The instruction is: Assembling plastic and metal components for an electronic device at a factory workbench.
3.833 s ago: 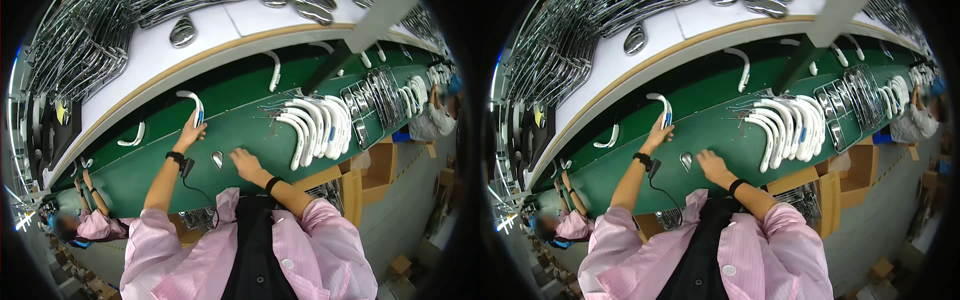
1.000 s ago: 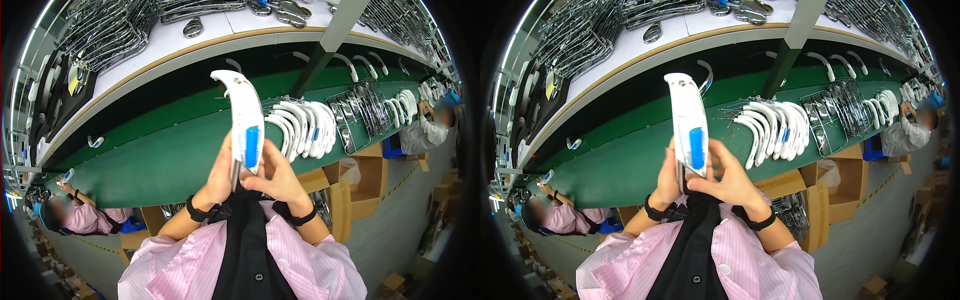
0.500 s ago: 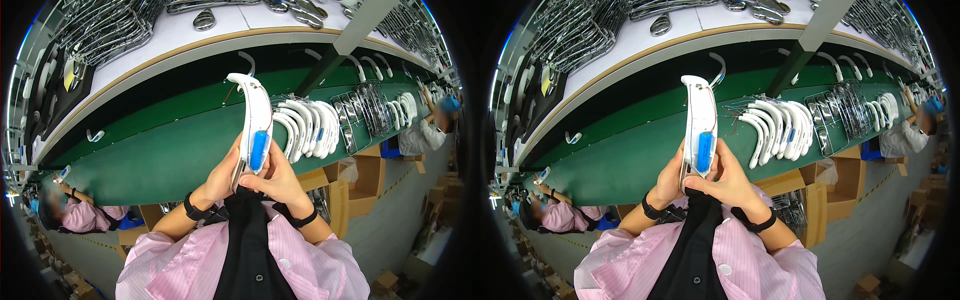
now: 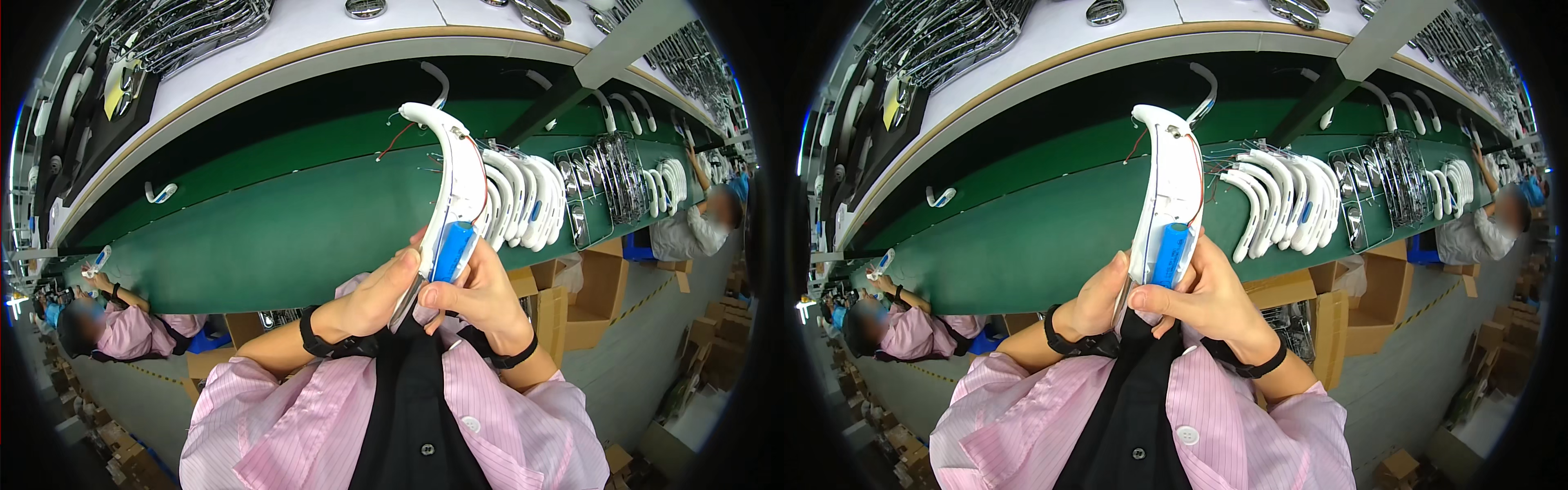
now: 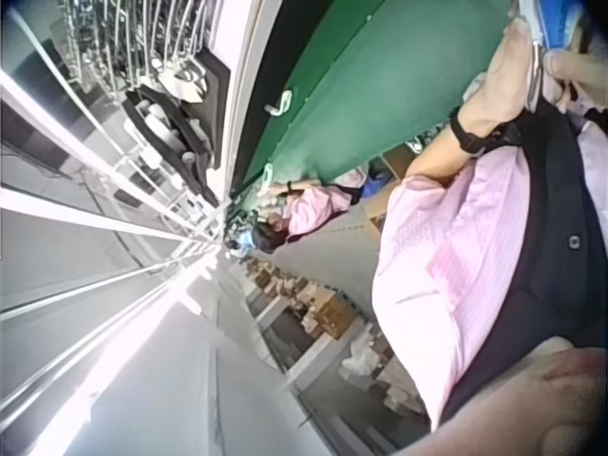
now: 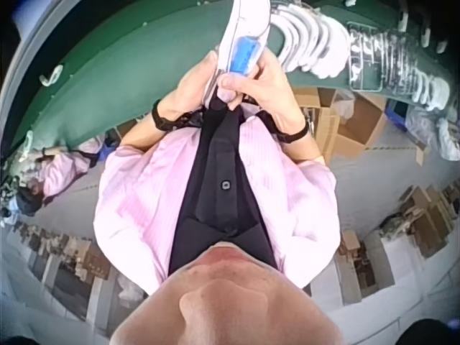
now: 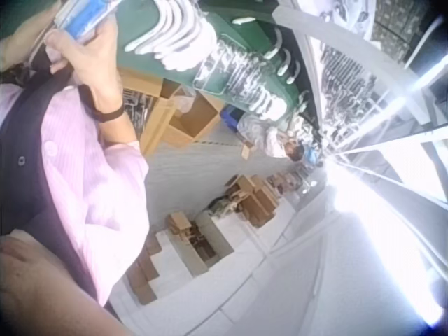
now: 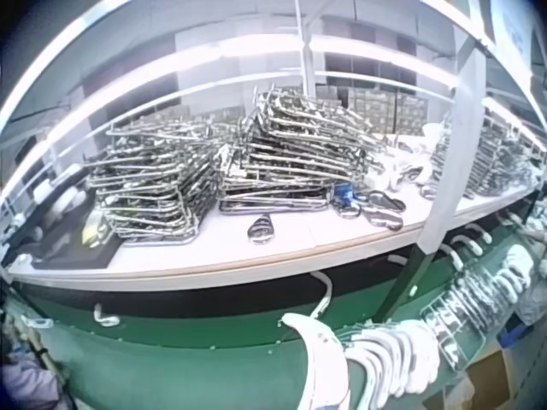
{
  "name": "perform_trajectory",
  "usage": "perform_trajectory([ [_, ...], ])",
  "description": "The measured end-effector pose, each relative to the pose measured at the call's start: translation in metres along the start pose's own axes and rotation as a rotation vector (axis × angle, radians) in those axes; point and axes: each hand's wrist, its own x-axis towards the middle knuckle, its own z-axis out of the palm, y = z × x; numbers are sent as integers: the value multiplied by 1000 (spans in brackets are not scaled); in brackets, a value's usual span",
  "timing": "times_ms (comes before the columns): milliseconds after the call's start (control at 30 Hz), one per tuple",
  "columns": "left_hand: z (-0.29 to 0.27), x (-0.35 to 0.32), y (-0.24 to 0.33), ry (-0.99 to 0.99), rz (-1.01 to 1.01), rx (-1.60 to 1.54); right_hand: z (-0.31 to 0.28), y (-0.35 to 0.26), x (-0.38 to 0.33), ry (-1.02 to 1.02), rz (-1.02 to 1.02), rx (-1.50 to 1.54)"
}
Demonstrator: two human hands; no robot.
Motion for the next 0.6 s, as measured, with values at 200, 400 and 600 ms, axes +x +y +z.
perform_trajectory([
  [200, 6, 5, -5, 138, -43, -47, 1, 14, -2, 127, -99, -123],
  [400, 17, 18, -2, 246, -32, -130, -24, 36, 5, 59, -180, -17],
  [600, 17, 14, -3, 235, -72, -143, -17, 20, -1, 12, -130, -89],
])
